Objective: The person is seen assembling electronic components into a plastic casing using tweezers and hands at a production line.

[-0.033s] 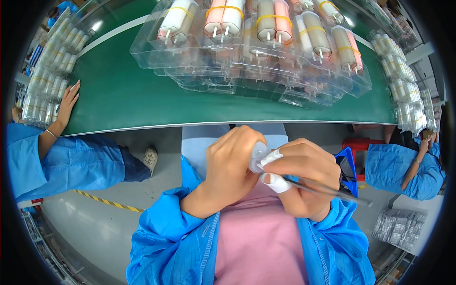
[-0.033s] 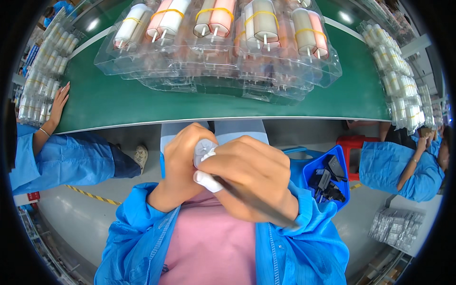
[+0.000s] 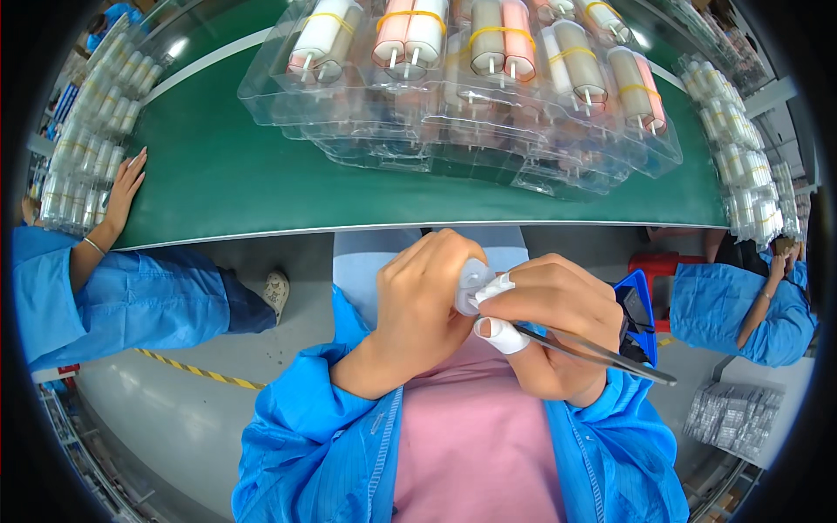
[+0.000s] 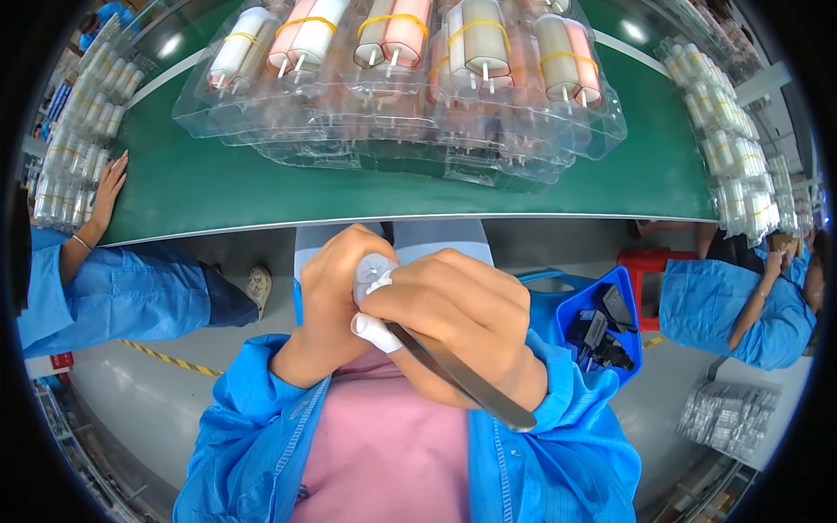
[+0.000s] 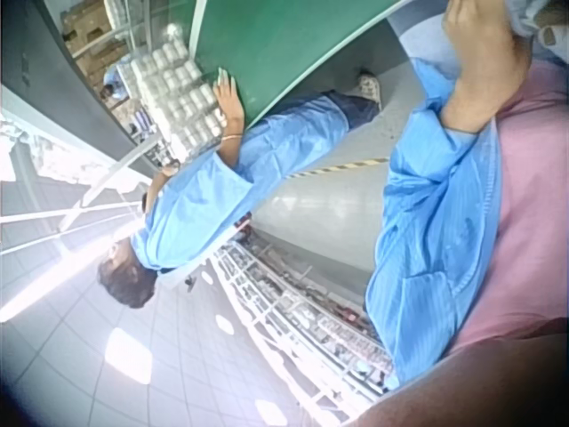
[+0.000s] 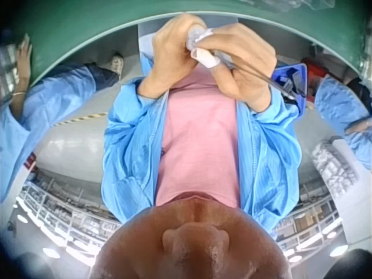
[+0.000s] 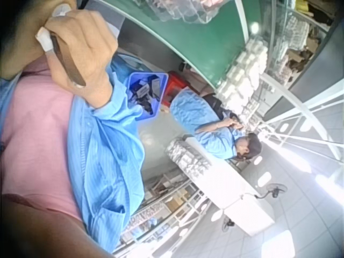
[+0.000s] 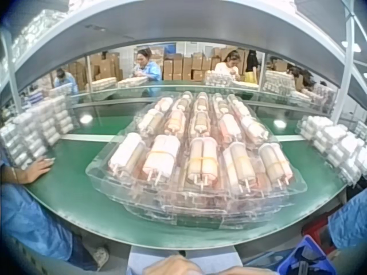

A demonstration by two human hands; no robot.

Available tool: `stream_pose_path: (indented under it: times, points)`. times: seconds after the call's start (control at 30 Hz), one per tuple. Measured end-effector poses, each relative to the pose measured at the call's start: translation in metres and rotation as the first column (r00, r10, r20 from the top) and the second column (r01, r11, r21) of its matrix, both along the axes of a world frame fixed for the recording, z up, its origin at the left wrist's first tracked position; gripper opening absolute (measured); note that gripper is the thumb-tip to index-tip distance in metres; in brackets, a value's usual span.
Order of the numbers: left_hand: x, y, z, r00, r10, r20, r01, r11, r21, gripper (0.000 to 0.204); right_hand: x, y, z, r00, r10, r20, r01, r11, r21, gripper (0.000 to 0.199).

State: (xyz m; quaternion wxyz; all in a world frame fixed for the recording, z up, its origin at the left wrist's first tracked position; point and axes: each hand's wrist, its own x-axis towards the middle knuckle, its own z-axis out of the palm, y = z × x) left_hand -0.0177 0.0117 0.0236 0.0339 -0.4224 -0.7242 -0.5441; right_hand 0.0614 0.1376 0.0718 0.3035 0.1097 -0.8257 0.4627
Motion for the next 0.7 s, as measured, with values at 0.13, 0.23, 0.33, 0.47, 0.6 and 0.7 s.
stream_pose_path:
  times: [0.13,0.23,0.33,0.47,0.6,0.7]
  points:
    - [0.0052,-0.0002,0.0016,0.964,-0.099,0.249,0.069,0.989,0.127,0.030,0.0035,0.0031,-0.0061,1.000,-0.001,0.018,0.007,0.953,-0.304,0.015]
    - [0.0068,-0.0003,0.0026,0.915,-0.165,0.368,0.103,0.978,0.183,0.032,0.0047,0.0042,-0.0048,0.999,-0.032,-0.010,0.027,0.953,-0.302,0.015]
    - [0.0075,0.0001,-0.0013,0.907,-0.195,0.372,0.119,0.969,0.217,0.033,0.0058,0.0047,-0.0031,1.000,0.015,0.014,-0.011,0.969,-0.246,0.016]
    - [0.0059,-0.0013,0.0024,0.922,-0.198,0.334,0.137,0.970,0.199,0.032,0.0064,0.0036,-0.0007,0.999,0.043,0.019,-0.038,0.978,-0.207,0.016]
    - [0.0065,-0.0017,-0.0003,0.926,-0.203,0.317,0.142,0.968,0.205,0.032,0.0051,0.0034,-0.0005,0.999,0.035,0.015,-0.032,0.985,-0.169,0.017]
    - [0.0083,-0.0014,-0.0007,0.933,-0.202,0.298,0.151,0.971,0.186,0.032,0.0044,0.0032,-0.0001,1.000,0.006,0.023,-0.002,0.981,-0.196,0.017]
